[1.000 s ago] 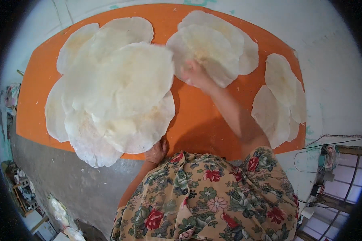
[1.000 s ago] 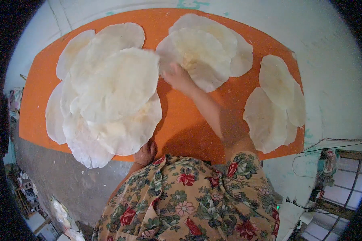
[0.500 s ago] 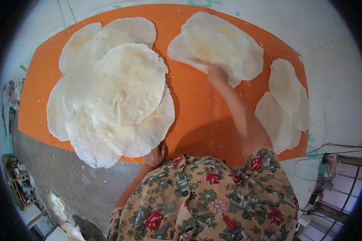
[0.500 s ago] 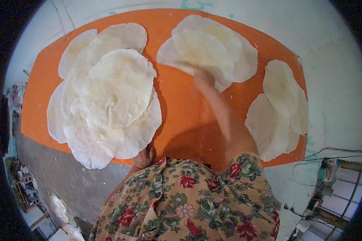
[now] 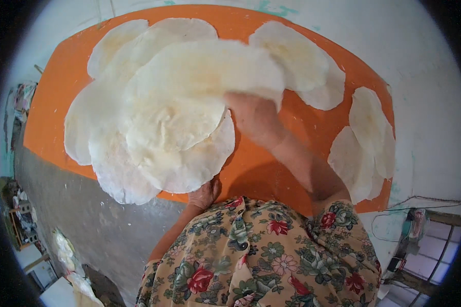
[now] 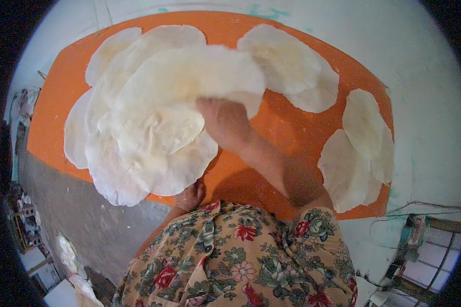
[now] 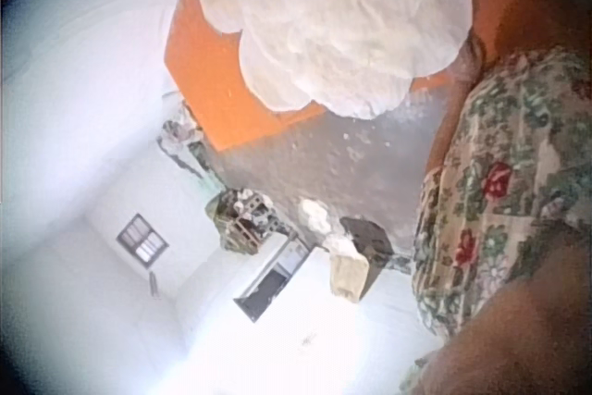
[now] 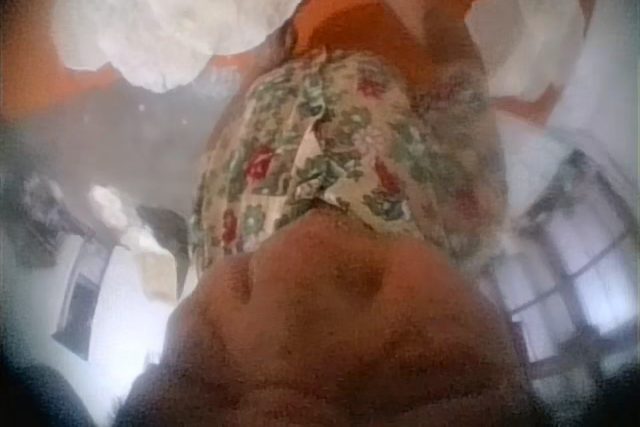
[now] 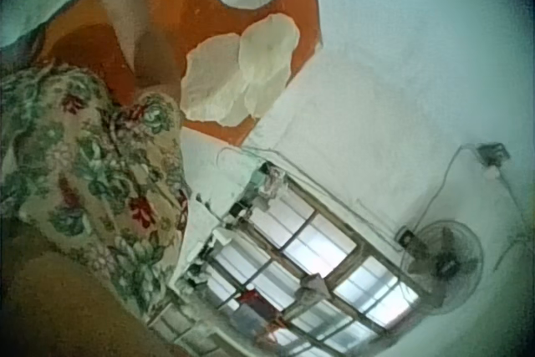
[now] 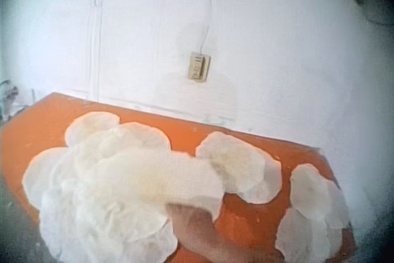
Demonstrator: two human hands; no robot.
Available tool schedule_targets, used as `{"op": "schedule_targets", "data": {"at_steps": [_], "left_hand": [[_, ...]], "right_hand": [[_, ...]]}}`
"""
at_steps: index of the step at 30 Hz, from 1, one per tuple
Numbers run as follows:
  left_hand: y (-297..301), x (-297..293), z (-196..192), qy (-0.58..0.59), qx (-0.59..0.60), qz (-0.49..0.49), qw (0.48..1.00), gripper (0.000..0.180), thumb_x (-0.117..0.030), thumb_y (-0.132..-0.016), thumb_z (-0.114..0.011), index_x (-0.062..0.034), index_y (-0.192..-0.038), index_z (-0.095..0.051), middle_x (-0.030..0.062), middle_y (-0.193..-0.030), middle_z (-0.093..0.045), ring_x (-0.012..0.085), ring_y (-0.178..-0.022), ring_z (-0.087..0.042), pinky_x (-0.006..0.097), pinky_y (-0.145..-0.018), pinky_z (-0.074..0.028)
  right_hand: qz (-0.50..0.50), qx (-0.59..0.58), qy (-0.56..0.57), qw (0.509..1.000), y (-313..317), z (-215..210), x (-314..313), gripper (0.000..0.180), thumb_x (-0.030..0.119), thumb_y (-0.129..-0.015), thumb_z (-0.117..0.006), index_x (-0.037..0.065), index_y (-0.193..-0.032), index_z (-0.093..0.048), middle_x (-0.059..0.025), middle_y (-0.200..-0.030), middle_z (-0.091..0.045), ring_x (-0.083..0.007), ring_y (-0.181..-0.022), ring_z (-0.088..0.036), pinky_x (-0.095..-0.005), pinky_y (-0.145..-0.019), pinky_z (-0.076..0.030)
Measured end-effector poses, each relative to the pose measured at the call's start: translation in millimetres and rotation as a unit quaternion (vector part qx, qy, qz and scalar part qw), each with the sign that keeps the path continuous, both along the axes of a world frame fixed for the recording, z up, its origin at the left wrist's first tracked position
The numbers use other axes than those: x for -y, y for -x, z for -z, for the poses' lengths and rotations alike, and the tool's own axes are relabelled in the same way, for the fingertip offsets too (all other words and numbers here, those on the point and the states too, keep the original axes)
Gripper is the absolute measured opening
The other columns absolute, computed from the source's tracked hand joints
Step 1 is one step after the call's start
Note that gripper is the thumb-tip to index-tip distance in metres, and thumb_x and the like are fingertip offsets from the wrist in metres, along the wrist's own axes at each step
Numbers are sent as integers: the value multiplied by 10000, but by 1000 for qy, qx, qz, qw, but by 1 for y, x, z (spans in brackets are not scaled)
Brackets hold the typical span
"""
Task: The person peels apart thin circular dough wrappers by hand on an orange table and restacks them onto a pile on a digital scale.
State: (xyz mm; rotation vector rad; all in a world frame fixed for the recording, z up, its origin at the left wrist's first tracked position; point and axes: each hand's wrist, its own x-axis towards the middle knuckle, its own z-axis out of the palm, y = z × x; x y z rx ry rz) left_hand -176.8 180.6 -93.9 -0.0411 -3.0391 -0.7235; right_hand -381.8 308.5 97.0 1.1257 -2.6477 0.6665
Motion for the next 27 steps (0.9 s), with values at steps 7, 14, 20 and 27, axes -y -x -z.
{"op": "schedule_targets", "data": {"at_steps": [7,14,20,27], "left_hand": [[2,-1,0,21,-47,2,999,396,-307,-796,-482,-127,-1148,-514,171,-1128,-509,387,-1025,-472,531,-860,-355],[0,-3,-2,32,-51,-6,998,401,-314,-805,-484,-125,-1158,-502,183,-1104,-516,403,-997,-480,538,-849,-358],[5,-13,-11,1,-17,19,1000,423,-327,-812,-483,-100,-1168,-495,184,-1140,-508,390,-1034,-474,522,-866,-361],[5,-19,-16,21,-16,15,1000,434,-352,-835,-438,-88,-1172,-508,195,-1216,-467,397,-1086,-447,520,-900,-343]], "right_hand": [[-132,128,-78,980,-16,16,50,19,59,-730,-487,49,-744,-496,-147,-726,-587,-353,-700,-580,-447,-592,-447],[-76,386,274,877,77,-96,64,178,142,-836,-517,3,-926,-580,-99,-743,-613,-211,-712,-617,-330,-662,-502],[50,474,474,740,171,-41,48,261,163,-825,-551,-1,-1028,-543,-91,-893,-610,-206,-821,-610,-358,-673,-513],[224,179,124,950,160,112,-36,656,335,-755,-623,50,-1284,-359,-154,-1254,-446,-276,-1143,-447,-416,-926,-384]]}}
